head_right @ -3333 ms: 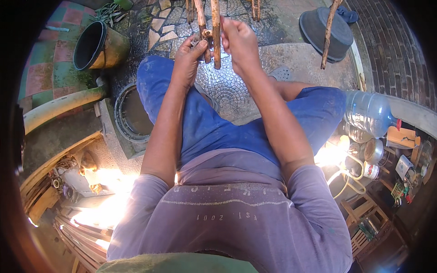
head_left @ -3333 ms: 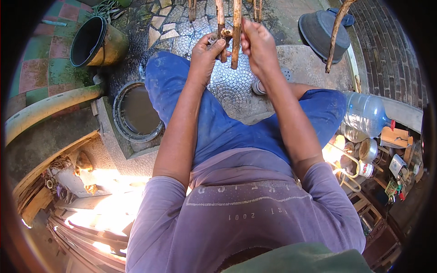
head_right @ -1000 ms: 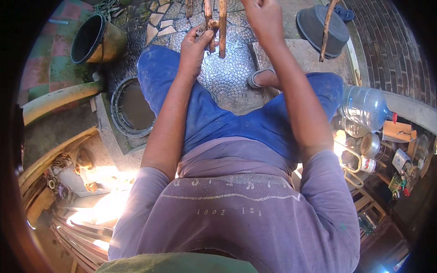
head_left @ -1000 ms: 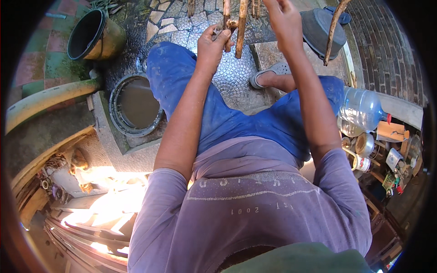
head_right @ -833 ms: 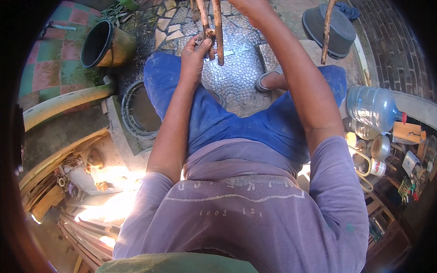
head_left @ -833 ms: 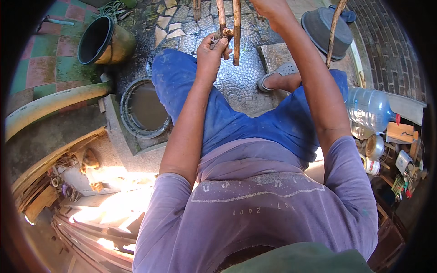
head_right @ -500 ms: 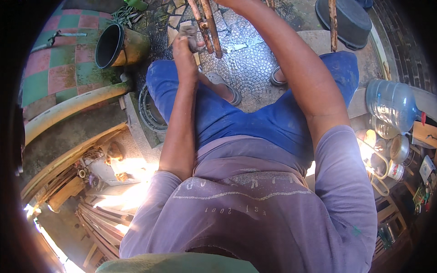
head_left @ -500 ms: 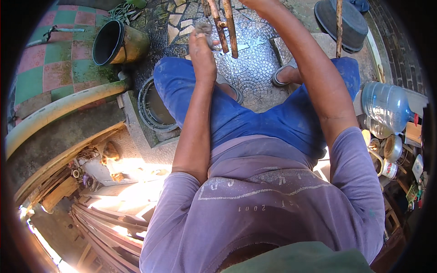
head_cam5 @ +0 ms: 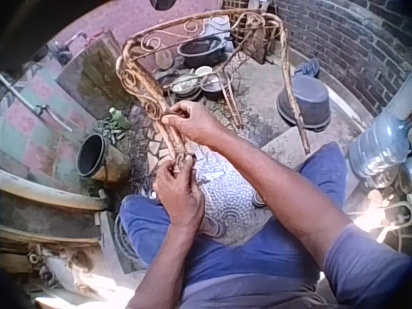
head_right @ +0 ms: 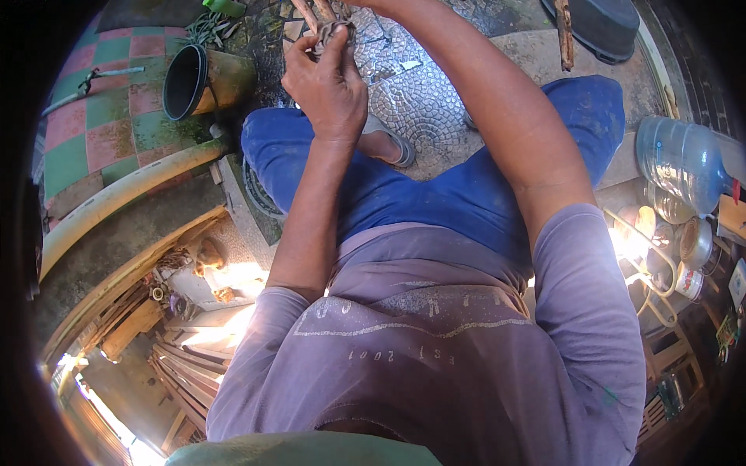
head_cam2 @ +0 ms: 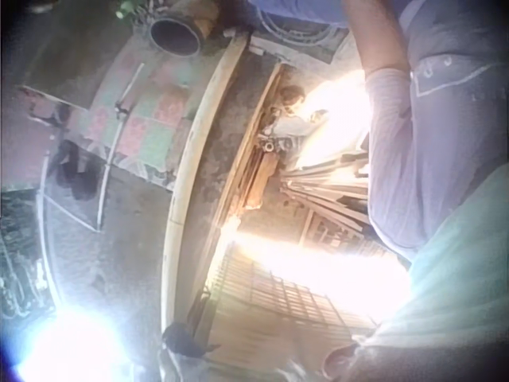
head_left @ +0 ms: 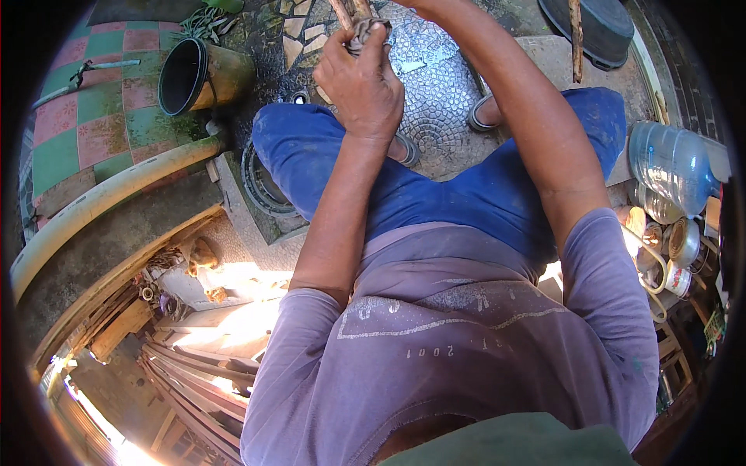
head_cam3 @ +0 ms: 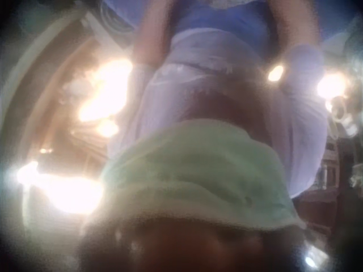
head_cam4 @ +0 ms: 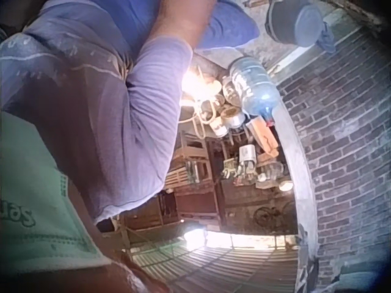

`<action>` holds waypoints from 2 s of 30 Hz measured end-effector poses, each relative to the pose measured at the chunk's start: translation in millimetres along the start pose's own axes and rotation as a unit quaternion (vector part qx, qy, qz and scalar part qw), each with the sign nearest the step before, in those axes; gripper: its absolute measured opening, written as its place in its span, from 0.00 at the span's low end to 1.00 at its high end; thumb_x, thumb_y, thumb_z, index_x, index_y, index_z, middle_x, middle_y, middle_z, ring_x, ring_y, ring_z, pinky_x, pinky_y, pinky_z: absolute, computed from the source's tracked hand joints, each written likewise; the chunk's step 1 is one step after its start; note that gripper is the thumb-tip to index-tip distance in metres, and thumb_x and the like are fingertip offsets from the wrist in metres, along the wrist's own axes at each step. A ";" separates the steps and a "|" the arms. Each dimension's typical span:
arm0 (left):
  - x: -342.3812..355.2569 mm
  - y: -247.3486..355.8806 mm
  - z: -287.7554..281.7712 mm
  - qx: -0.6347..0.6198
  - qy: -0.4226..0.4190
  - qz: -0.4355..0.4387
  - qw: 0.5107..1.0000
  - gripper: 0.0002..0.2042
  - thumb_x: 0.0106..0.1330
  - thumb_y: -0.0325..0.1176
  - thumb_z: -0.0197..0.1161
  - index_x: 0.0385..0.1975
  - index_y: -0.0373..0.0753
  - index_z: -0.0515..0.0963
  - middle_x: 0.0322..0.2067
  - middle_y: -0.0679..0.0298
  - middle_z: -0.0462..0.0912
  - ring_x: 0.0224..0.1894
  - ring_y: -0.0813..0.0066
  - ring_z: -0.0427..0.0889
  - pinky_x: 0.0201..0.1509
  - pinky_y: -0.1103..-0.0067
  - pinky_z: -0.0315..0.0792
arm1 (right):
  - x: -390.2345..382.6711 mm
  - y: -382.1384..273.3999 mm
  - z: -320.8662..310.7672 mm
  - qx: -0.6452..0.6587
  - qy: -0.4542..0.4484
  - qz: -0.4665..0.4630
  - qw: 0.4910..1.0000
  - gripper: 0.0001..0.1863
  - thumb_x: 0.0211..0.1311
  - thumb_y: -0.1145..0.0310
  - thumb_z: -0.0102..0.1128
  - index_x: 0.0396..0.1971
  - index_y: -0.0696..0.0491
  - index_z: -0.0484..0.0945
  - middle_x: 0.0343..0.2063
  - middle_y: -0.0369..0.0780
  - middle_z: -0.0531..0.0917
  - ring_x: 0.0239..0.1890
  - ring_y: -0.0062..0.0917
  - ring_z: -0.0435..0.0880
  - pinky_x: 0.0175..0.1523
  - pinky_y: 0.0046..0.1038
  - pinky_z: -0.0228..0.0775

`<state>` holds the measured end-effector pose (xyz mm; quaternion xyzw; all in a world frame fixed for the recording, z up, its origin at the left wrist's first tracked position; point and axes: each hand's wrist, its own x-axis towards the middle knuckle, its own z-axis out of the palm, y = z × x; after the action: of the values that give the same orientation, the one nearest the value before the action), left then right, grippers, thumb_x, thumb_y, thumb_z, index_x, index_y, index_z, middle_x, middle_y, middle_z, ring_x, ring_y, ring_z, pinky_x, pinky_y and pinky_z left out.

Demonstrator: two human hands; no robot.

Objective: The person uses a piece of sandpaper to sand a joint on a decorative wooden frame, then applies glue from a small tube to the joint and presses the pieces together.

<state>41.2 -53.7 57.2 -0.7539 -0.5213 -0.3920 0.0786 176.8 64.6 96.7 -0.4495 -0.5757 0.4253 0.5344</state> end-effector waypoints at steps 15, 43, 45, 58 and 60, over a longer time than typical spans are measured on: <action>-63.5 -5.3 -39.6 -0.038 -0.149 0.004 0.988 0.16 0.50 0.26 0.68 0.41 0.49 0.85 0.44 0.59 0.79 0.47 0.60 0.77 0.48 0.67 0.63 | -0.9 -6.7 4.8 -0.029 0.028 0.016 0.999 0.17 0.61 0.60 0.68 0.42 0.58 0.83 0.35 0.36 0.85 0.36 0.17 0.80 0.43 0.24 0.73; 77.7 -109.2 39.6 -0.606 -0.233 -0.259 0.715 0.18 0.69 0.41 0.64 0.51 0.35 0.79 0.39 0.68 0.82 0.40 0.82 0.78 0.44 0.84 0.72 | -16.0 4.9 10.6 0.071 0.034 0.040 0.996 0.15 0.67 0.63 0.64 0.47 0.57 0.81 0.35 0.32 0.83 0.35 0.13 0.78 0.40 0.17 0.70; 74.9 -109.2 50.2 -0.577 -0.258 -0.225 0.742 0.17 0.69 0.42 0.64 0.49 0.35 0.80 0.38 0.69 0.82 0.39 0.83 0.78 0.43 0.84 0.72 | -18.6 3.7 8.9 0.093 0.042 0.069 0.992 0.15 0.68 0.63 0.63 0.48 0.57 0.81 0.36 0.32 0.84 0.35 0.13 0.79 0.40 0.17 0.71; 88.5 -105.0 70.9 -0.691 -0.243 -0.265 0.627 0.12 0.68 0.44 0.64 0.39 0.41 0.81 0.24 0.76 0.77 0.24 0.88 0.70 0.28 0.87 0.62 | -118.2 42.7 -8.8 0.140 0.040 0.281 0.949 0.21 0.67 0.62 0.63 0.55 0.56 0.75 0.33 0.33 0.79 0.27 0.14 0.74 0.28 0.15 0.64; 90.7 -110.3 75.7 -0.680 -0.242 -0.257 0.643 0.12 0.68 0.44 0.64 0.38 0.41 0.81 0.24 0.76 0.77 0.24 0.88 0.71 0.29 0.88 0.63 | -129.9 54.6 -1.3 0.215 0.033 0.295 0.930 0.20 0.66 0.64 0.64 0.54 0.57 0.75 0.34 0.34 0.79 0.29 0.15 0.75 0.28 0.15 0.64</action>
<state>-0.2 100.9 34.7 -0.4989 -0.2809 -0.4445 -0.6889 184.8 -48.9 13.5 -0.4871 -0.2935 0.6624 0.4877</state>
